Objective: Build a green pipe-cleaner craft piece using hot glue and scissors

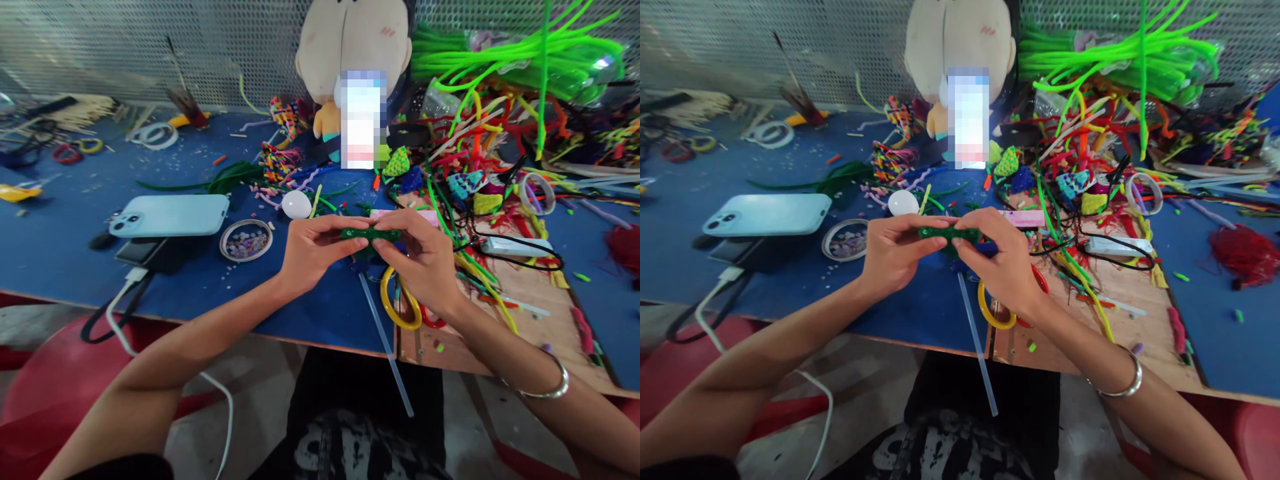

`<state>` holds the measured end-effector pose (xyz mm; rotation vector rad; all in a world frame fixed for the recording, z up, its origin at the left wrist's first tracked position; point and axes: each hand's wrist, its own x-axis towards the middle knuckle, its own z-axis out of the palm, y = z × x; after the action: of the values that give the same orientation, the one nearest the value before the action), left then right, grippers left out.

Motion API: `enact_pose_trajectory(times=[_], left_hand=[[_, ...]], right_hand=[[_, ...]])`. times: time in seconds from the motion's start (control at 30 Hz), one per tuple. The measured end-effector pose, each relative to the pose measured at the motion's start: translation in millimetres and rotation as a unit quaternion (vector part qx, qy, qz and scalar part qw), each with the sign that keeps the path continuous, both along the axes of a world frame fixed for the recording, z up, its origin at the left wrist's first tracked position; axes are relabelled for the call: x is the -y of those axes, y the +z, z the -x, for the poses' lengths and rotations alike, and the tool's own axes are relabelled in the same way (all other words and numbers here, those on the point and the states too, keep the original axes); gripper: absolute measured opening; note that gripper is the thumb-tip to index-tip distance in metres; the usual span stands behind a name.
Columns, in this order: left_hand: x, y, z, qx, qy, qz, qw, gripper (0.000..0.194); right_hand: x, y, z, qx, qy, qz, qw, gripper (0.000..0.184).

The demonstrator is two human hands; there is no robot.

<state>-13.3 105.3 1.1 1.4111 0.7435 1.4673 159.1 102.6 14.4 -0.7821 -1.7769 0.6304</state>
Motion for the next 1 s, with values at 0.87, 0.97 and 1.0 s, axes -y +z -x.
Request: enact_pose_trajectory(times=[0.87,0.97,1.0], left_hand=[[0.3,-0.5,1.9,-0.036,-0.005,-0.010,0.999,0.025],[-1.1,0.0,1.8,-0.034,-0.002,-0.015,0.999,0.026],[-1.3,0.2,1.9,-0.035,-0.002,-0.018,0.999,0.025]], right_hand=[[-1.8,2.4,-3.1,0.019,-0.025,-0.011,0.999,0.009],[-2.3,2.1,-3.6,0.023,-0.023,-0.018,0.999,0.010],[-2.4,2.1,-3.8,0.025,-0.023,-0.018,0.999,0.011]])
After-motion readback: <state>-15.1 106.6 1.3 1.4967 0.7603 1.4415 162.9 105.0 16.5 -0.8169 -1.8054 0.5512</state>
